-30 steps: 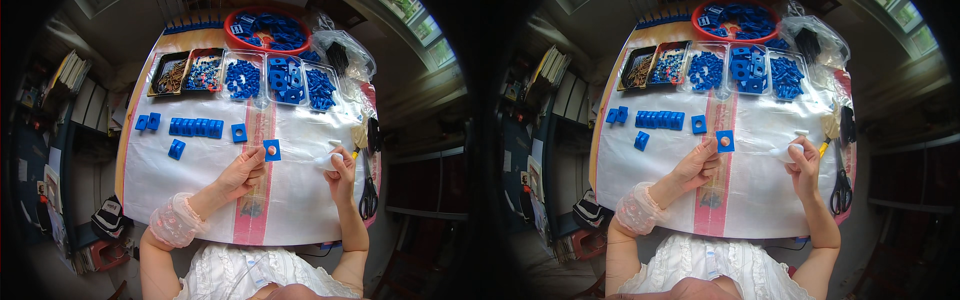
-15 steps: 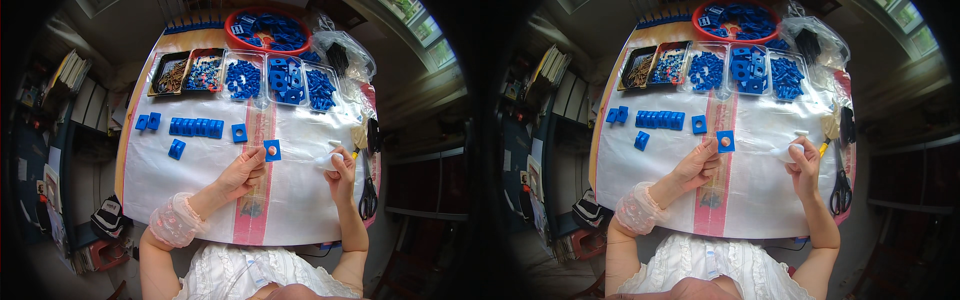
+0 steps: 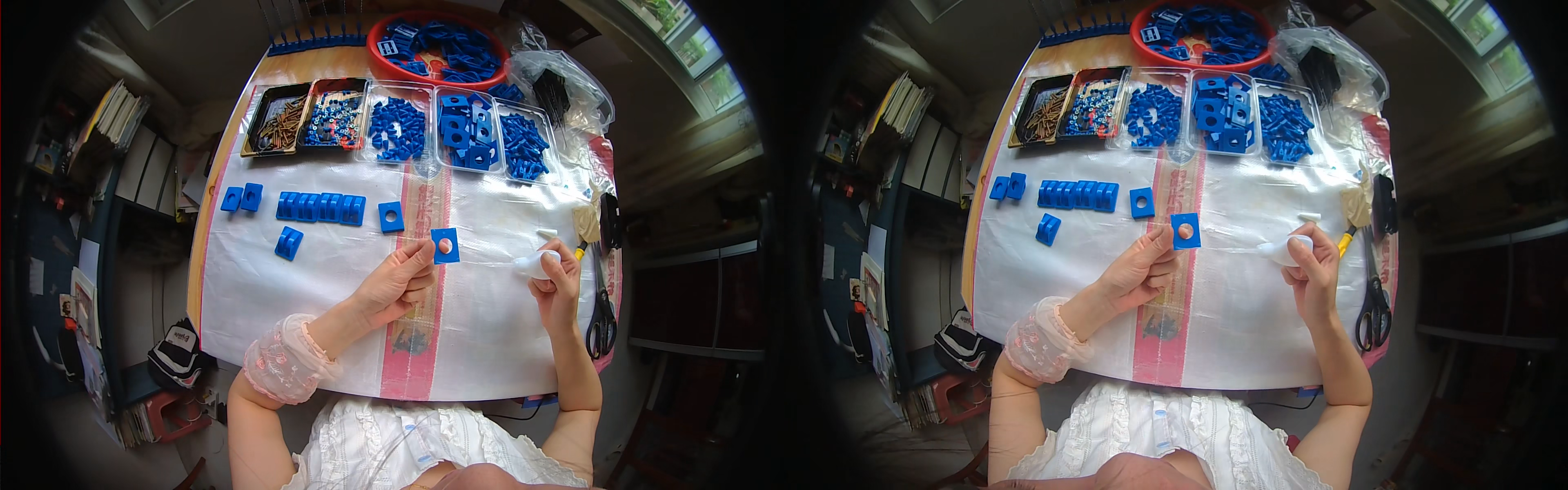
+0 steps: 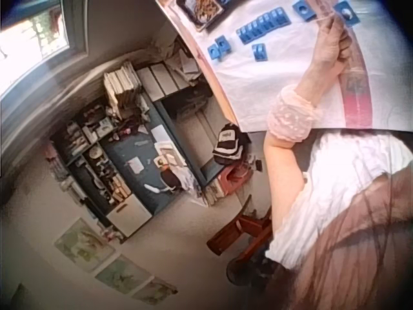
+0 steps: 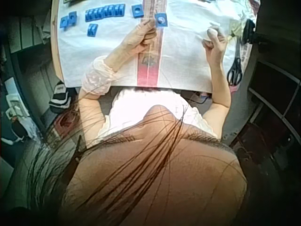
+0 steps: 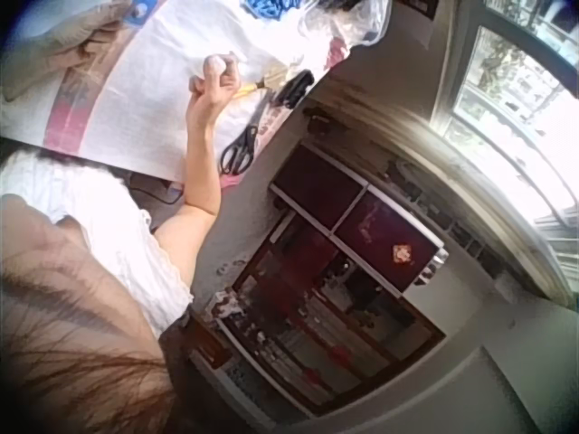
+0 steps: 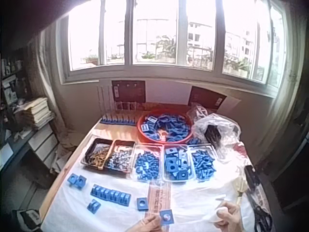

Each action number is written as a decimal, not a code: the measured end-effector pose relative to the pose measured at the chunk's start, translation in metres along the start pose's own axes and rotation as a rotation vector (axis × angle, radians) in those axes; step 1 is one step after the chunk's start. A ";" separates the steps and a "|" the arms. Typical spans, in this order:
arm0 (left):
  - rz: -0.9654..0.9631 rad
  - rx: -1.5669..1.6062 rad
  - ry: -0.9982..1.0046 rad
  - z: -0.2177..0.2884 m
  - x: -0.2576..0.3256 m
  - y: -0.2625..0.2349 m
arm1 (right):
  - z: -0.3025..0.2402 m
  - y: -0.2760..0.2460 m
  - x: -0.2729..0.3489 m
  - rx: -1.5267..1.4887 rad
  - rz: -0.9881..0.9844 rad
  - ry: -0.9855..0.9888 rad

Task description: Assembling small internal components into blue plastic fixture housings at a workbench.

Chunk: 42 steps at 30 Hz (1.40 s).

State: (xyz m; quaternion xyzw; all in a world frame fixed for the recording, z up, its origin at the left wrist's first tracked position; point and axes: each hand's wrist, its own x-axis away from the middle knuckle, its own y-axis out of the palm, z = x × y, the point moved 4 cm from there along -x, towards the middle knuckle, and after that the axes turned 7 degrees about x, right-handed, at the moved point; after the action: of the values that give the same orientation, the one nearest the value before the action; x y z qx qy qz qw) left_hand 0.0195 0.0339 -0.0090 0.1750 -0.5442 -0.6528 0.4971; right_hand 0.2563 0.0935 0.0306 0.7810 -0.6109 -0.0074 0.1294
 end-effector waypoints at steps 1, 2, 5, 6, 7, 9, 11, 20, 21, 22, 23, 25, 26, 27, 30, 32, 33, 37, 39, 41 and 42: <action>0.002 -0.001 0.001 0.000 0.000 0.000 | 0.000 0.000 0.000 0.002 0.001 0.001; 0.002 0.001 -0.001 0.000 0.000 0.000 | 0.000 0.000 0.000 0.000 -0.003 0.000; 0.000 0.007 -0.005 0.000 0.000 0.001 | 0.000 -0.001 0.000 -0.007 -0.010 -0.001; -0.002 0.008 -0.006 0.000 0.000 0.001 | 0.000 -0.001 0.000 -0.011 -0.009 -0.002; -0.004 0.009 -0.007 0.000 0.000 0.001 | 0.000 0.000 0.000 -0.014 -0.007 -0.003; -0.006 0.007 -0.003 0.000 0.000 0.001 | 0.000 0.000 0.000 -0.005 -0.009 -0.004; -0.009 0.007 -0.003 0.000 0.000 0.001 | 0.001 0.001 0.000 0.009 -0.010 -0.010; -0.015 -0.001 -0.001 0.000 0.000 0.000 | 0.000 0.001 0.000 0.019 -0.016 -0.015; -0.012 -0.002 0.000 0.000 0.000 0.001 | 0.001 0.000 -0.001 0.015 -0.014 -0.016; -0.009 -0.004 0.001 0.000 0.000 0.001 | 0.001 0.000 -0.001 0.012 -0.012 -0.018; -0.009 -0.003 0.000 0.000 0.000 0.001 | 0.001 -0.001 -0.001 -0.007 -0.012 -0.017; -0.008 -0.002 0.000 0.001 0.001 0.000 | 0.001 -0.003 0.000 -0.044 -0.011 -0.014; -0.009 0.001 0.000 0.000 0.001 0.001 | 0.001 -0.005 -0.001 -0.071 -0.019 -0.017; -0.010 0.003 0.001 0.000 0.001 0.001 | 0.001 -0.007 -0.001 -0.099 -0.028 -0.020; -0.008 0.015 0.000 0.000 0.000 0.000 | 0.000 -0.007 -0.004 -0.172 -0.011 -0.033; -0.012 0.033 0.003 0.000 0.000 -0.001 | 0.000 -0.008 -0.007 -0.211 0.020 -0.034; -0.017 0.047 0.006 0.000 0.000 -0.001 | 0.000 -0.008 -0.008 -0.227 0.039 -0.029; -0.020 0.067 0.011 0.000 0.000 -0.001 | 0.005 -0.013 -0.012 -0.278 0.102 0.031; -0.009 0.070 0.010 0.000 0.000 -0.002 | 0.003 -0.009 -0.011 -0.259 0.094 0.045; -0.004 0.075 0.012 0.000 0.000 -0.003 | 0.002 -0.007 -0.011 -0.194 0.054 0.045; -0.004 0.078 0.014 0.000 0.000 -0.003 | 0.003 -0.007 -0.010 -0.139 0.017 0.037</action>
State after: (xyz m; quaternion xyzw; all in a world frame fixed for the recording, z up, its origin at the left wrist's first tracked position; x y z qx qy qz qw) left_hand 0.0180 0.0341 -0.0122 0.1998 -0.5655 -0.6309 0.4922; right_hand 0.2601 0.1045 0.0251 0.7647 -0.6132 -0.0342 0.1949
